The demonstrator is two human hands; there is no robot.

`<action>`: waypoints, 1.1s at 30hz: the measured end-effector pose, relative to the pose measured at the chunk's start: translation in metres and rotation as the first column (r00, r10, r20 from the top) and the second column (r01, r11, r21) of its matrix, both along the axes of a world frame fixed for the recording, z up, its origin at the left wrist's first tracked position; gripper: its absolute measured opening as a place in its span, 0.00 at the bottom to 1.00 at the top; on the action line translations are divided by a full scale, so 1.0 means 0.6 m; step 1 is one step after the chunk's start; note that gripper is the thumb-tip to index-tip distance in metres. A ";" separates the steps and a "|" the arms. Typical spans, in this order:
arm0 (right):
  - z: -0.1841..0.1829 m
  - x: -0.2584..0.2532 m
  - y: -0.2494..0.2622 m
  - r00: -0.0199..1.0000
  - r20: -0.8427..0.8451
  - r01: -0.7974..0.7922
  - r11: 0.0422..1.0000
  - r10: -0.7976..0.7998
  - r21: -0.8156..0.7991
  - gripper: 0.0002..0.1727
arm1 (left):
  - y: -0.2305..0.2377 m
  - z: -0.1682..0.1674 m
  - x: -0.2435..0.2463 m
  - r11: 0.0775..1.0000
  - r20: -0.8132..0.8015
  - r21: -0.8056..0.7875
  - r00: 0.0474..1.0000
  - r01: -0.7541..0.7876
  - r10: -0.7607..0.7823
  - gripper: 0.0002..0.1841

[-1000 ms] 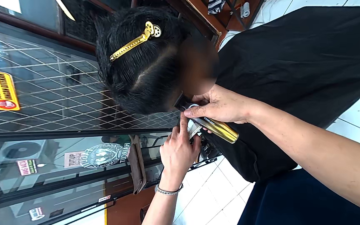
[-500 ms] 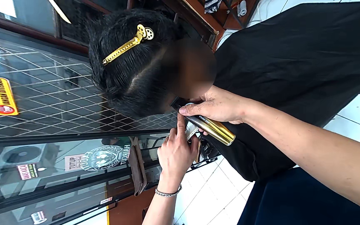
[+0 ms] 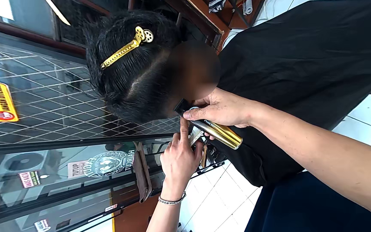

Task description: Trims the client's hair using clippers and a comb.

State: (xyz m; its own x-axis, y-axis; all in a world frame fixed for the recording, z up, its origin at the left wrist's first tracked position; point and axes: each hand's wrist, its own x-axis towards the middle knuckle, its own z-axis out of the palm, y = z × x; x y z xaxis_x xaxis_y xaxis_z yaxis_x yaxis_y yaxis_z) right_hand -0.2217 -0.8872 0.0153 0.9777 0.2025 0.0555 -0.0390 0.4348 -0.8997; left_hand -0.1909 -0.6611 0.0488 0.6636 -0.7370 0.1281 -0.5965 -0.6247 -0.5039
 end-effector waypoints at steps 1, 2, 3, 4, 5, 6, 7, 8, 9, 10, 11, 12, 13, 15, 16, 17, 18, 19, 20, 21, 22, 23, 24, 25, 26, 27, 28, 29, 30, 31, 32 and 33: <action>0.001 0.001 -0.001 1.000 0.000 0.010 1.000 -0.010 0.011 0.19 | 0.000 0.000 0.000 1.000 0.000 0.004 1.000 -0.003 0.003 0.37; 0.002 0.001 -0.001 1.000 0.017 0.022 1.000 -0.022 0.004 0.18 | 0.001 0.000 0.001 1.000 0.000 0.005 1.000 -0.001 0.001 0.37; 0.001 0.001 -0.001 0.998 0.050 0.037 0.999 -0.036 -0.017 0.17 | 0.001 -0.001 0.001 1.000 0.000 0.004 1.000 0.002 -0.002 0.36; 0.000 0.002 -0.002 0.996 0.086 0.041 0.999 -0.038 -0.036 0.16 | 0.000 -0.001 0.001 1.000 -0.001 0.004 1.000 -0.003 0.003 0.35; -0.002 0.003 -0.002 0.994 0.102 0.037 0.998 -0.032 -0.046 0.15 | 0.000 0.000 0.000 1.000 -0.003 0.007 1.000 -0.010 0.010 0.34; -0.004 0.003 -0.001 0.995 0.095 0.023 0.999 -0.019 -0.044 0.16 | 0.000 0.001 -0.001 1.000 -0.005 0.007 1.000 -0.016 0.016 0.34; -0.005 0.001 0.000 0.996 0.087 0.012 0.999 -0.009 -0.042 0.16 | 0.000 0.001 -0.002 1.000 -0.005 0.003 1.000 -0.012 0.012 0.34; -0.006 -0.005 0.003 0.995 0.103 0.014 0.998 -0.008 -0.059 0.16 | 0.001 0.000 -0.005 1.000 -0.003 -0.006 1.000 0.006 -0.006 0.33; -0.006 -0.014 0.007 0.988 0.151 0.031 0.996 -0.018 -0.085 0.16 | 0.002 -0.002 -0.008 0.999 -0.005 -0.025 0.999 0.043 -0.043 0.31; -0.005 -0.022 0.009 0.974 0.226 0.027 0.994 -0.004 -0.103 0.15 | 0.003 -0.006 -0.012 0.994 -0.005 -0.047 0.995 0.098 -0.099 0.26; -0.003 -0.030 0.008 0.957 0.287 -0.006 0.994 0.037 -0.109 0.14 | 0.003 -0.011 -0.016 0.984 -0.004 -0.066 0.986 0.164 -0.164 0.23; 0.000 -0.038 0.007 0.943 0.324 -0.045 0.995 0.071 -0.085 0.14 | -0.002 -0.017 -0.019 0.974 -0.003 -0.076 0.977 0.211 -0.212 0.23; -0.001 -0.044 0.002 0.936 0.341 -0.070 0.996 0.081 -0.047 0.14 | -0.012 -0.023 -0.020 0.970 -0.007 -0.077 0.972 0.232 -0.233 0.23; -0.012 -0.046 -0.012 0.951 0.310 0.019 1.000 -0.019 0.001 0.14 | -0.034 -0.032 -0.018 0.980 -0.048 -0.057 0.980 0.191 -0.193 0.23; -0.018 -0.045 -0.018 0.964 0.255 0.086 0.996 -0.080 -0.014 0.14 | -0.045 -0.035 -0.016 0.990 -0.072 -0.038 0.987 0.139 -0.141 0.22; -0.024 -0.042 -0.025 0.971 0.195 0.147 0.988 -0.135 -0.048 0.14 | -0.056 -0.037 -0.014 0.996 -0.085 -0.019 0.992 0.090 -0.091 0.24; -0.029 -0.038 -0.032 0.973 0.142 0.197 0.975 -0.181 -0.103 0.14 | -0.066 -0.039 -0.012 0.999 -0.089 -0.009 0.995 0.052 -0.052 0.28; -0.033 -0.034 -0.038 0.973 0.097 0.224 0.960 -0.210 -0.170 0.15 | -0.074 -0.040 -0.010 1.000 -0.084 0.000 0.996 0.021 -0.021 0.32; -0.034 -0.031 -0.042 0.972 0.064 0.233 0.945 -0.225 -0.228 0.16 | -0.079 -0.042 -0.009 1.000 -0.073 0.008 0.997 0.000 0.001 0.35; -0.034 -0.027 -0.044 0.973 0.045 0.232 0.933 -0.228 -0.275 0.18 | -0.083 -0.043 -0.007 1.000 -0.065 0.015 0.998 -0.017 0.018 0.35; -0.032 -0.024 -0.046 0.974 0.034 0.224 0.922 -0.225 -0.316 0.19 | -0.084 -0.044 -0.005 1.000 -0.058 0.018 0.998 -0.026 0.027 0.35; -0.028 -0.021 -0.045 0.974 0.030 0.221 0.912 -0.224 -0.346 0.19 | -0.083 -0.045 -0.004 0.999 -0.054 0.019 0.998 -0.031 0.032 0.34; -0.024 -0.017 -0.045 0.974 0.035 0.222 0.901 -0.226 -0.372 0.19 | -0.082 -0.046 -0.001 0.999 -0.051 0.016 0.998 -0.033 0.033 0.32; -0.019 -0.014 -0.045 0.974 0.036 0.220 0.892 -0.224 -0.395 0.20 | -0.082 -0.046 0.001 0.999 -0.051 0.012 0.998 -0.039 0.039 0.31; -0.014 -0.012 -0.046 0.976 0.030 0.209 0.887 -0.217 -0.412 0.20 | -0.082 -0.046 0.003 0.999 -0.050 0.011 0.998 -0.048 0.048 0.31; -0.010 -0.010 -0.048 0.979 0.018 0.193 0.883 -0.204 -0.427 0.20 | -0.082 -0.046 0.004 0.998 -0.053 0.015 0.997 -0.060 0.061 0.31; -0.006 -0.008 -0.049 0.980 0.003 0.178 0.882 -0.197 -0.436 0.20 | -0.082 -0.046 0.005 0.997 -0.059 0.020 0.996 -0.073 0.074 0.31; -0.004 -0.005 -0.050 0.981 0.000 0.173 0.882 -0.193 -0.439 0.21 | -0.082 -0.046 0.006 0.996 -0.062 0.023 0.995 -0.081 0.082 0.31; -0.003 -0.004 -0.051 0.982 -0.002 0.168 0.883 -0.187 -0.438 0.21 | -0.081 -0.047 0.007 0.996 -0.064 0.026 0.994 -0.084 0.086 0.32; -0.002 -0.003 -0.052 0.983 0.002 0.164 0.884 -0.182 -0.438 0.21 | -0.080 -0.047 0.007 0.996 -0.062 0.029 0.994 -0.084 0.086 0.32; -0.001 -0.002 -0.053 0.984 0.010 0.165 0.882 -0.179 -0.442 0.21 | -0.080 -0.048 0.008 0.996 -0.056 0.033 0.995 -0.081 0.083 0.32; 0.001 -0.001 -0.054 0.983 0.023 0.171 0.877 -0.181 -0.449 0.21 | -0.079 -0.048 0.009 0.996 -0.053 0.033 0.995 -0.079 0.081 0.32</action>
State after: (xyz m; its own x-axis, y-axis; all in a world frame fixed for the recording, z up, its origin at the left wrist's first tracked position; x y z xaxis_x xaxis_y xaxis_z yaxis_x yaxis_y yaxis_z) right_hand -0.2224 -0.9197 0.0158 0.9995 0.0257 -0.0189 -0.0186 -0.0124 -0.9998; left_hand -0.1854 -0.7086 0.0198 0.7259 -0.6844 0.0687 -0.5720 -0.6561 -0.4923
